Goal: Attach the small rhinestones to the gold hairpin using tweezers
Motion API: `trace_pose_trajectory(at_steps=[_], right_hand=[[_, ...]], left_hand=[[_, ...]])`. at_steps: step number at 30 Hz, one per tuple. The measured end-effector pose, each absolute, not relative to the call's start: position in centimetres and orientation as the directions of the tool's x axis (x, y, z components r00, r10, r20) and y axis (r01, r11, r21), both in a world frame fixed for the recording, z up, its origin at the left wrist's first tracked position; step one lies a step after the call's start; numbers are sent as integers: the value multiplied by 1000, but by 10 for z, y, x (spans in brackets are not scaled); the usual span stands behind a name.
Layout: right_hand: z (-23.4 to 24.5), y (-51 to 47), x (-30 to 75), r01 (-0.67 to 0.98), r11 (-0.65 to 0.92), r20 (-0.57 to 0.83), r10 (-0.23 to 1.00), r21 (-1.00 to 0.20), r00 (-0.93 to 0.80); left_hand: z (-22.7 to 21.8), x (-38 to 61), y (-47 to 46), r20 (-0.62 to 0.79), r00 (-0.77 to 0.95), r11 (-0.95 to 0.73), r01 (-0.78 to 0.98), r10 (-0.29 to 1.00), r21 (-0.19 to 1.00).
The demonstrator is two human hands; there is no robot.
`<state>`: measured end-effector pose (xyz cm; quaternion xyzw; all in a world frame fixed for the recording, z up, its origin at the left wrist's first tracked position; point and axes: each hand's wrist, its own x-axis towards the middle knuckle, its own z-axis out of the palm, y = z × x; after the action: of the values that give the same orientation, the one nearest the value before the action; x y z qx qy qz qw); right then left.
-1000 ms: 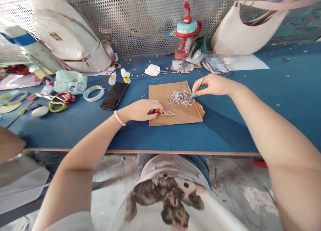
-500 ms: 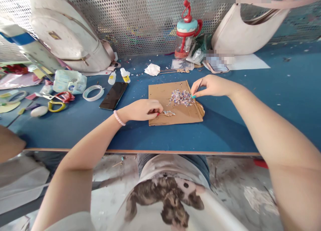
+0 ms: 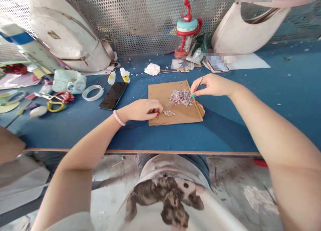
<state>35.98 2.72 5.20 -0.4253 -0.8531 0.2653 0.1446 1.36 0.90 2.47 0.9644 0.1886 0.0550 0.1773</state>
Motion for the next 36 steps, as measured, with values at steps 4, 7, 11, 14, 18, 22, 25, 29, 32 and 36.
trace_pose_trajectory(at_steps=[4, 7, 11, 14, 18, 22, 25, 29, 32, 36], right_hand=[[52, 27, 360, 650, 497, 28, 806, -574, -592], [51, 27, 359, 641, 501, 33, 802, -581, -597], [50, 27, 358, 632, 508, 38, 796, -586, -604], [49, 27, 357, 629, 510, 39, 794, -586, -607], [49, 26, 356, 633, 508, 33, 794, -585, -607], [50, 25, 355, 638, 502, 26, 797, -583, -604], [51, 24, 354, 641, 500, 24, 799, -582, -601], [51, 24, 353, 642, 501, 35, 803, -581, -595], [50, 23, 352, 639, 502, 50, 807, -582, -589], [50, 22, 351, 636, 504, 52, 805, -584, -591]], left_hand=[[24, 13, 9, 39, 922, -865, 347, 386, 362], [24, 13, 9, 40, 922, -865, 347, 386, 363], [24, 13, 9, 40, 921, -864, 348, 388, 364], [24, 13, 9, 41, 921, -863, 348, 388, 365], [24, 13, 10, 40, 921, -863, 347, 388, 367], [23, 13, 10, 39, 921, -863, 348, 388, 366], [23, 13, 10, 35, 922, -863, 348, 387, 366], [23, 13, 10, 32, 922, -864, 350, 387, 363], [24, 14, 10, 32, 922, -865, 350, 387, 360], [23, 14, 10, 31, 923, -866, 349, 384, 358]])
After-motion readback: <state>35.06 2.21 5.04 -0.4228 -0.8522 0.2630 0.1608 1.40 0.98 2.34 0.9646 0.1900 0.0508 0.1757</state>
